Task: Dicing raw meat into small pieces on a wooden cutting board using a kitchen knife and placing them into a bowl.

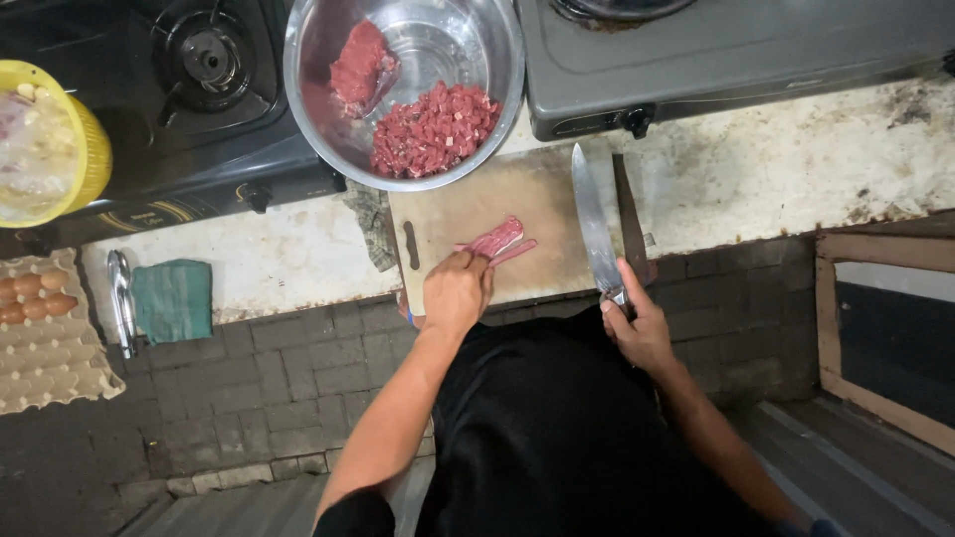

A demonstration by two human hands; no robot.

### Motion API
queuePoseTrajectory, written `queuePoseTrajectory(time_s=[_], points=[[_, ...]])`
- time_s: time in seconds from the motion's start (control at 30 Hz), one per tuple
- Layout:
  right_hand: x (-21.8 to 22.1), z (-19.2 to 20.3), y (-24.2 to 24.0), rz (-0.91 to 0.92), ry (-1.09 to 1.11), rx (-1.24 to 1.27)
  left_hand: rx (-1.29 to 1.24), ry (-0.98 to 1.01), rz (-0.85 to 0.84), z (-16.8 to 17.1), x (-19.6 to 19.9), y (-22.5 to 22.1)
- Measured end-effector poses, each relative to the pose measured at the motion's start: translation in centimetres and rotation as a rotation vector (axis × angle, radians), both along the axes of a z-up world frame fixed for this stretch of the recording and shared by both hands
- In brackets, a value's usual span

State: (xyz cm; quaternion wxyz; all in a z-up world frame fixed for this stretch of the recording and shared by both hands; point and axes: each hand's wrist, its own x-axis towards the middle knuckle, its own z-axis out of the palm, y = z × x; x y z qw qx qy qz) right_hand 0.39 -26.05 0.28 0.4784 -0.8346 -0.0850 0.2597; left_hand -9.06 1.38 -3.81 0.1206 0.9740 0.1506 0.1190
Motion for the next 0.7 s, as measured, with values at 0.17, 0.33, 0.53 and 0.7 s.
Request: queuePoseTrajectory(time_s=[0.17, 0.33, 0.53, 0.7], points=[[0.2, -1.0, -0.8, 0.035, -0.007, -0.096, -0.027, -0.005, 0.018, 2.9, -0.1, -0.1], [-0.1, -1.1, -0.6, 0.056, 0.01, -0.101, -0.075, -0.006, 0.039, 2.4, 2.4, -1.6], [0.0, 0.0, -0.2, 0.077, -0.005, -0.151, -0.016, -0.134, 0.003, -2.7, 4.6, -1.6], [-0.2, -0.1, -0.4, 0.084, 0.025, -0.168, -0.049, -0.242, -0.04, -4.4, 4.8, -1.7]])
